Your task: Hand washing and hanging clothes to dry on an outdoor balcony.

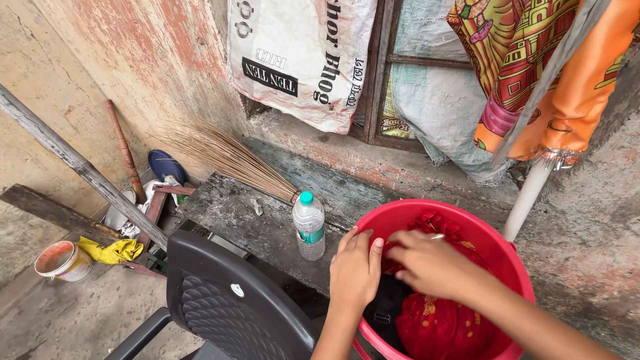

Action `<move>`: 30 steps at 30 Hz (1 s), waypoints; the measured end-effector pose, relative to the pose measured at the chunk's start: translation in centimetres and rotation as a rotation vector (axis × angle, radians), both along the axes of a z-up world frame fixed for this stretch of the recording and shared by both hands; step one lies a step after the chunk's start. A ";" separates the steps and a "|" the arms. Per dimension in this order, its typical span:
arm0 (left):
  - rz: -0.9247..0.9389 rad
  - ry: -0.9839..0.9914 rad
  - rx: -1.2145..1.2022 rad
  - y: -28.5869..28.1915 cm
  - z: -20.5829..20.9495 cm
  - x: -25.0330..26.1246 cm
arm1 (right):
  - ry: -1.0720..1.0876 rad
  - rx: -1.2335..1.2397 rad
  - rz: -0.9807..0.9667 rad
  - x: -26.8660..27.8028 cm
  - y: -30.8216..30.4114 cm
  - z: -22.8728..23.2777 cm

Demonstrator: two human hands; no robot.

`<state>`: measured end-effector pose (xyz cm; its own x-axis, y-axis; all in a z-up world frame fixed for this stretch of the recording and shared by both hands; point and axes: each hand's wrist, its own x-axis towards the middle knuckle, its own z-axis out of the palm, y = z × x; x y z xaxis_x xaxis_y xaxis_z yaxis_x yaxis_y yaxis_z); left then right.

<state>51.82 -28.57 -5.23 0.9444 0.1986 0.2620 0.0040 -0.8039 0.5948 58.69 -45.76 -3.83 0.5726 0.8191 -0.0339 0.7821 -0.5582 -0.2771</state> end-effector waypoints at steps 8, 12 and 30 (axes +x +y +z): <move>0.012 -0.030 -0.065 0.2 -0.7 -0.1 | 0.333 -0.216 0.260 -0.5 6.5 -10.4; 0.013 -0.028 -0.050 0.6 -1.5 0.3 | 0.218 -0.170 -0.010 2.6 6.1 -10.7; -0.336 0.324 0.273 -1.9 1.5 -0.1 | 0.288 1.249 -0.141 3.2 -5.7 4.0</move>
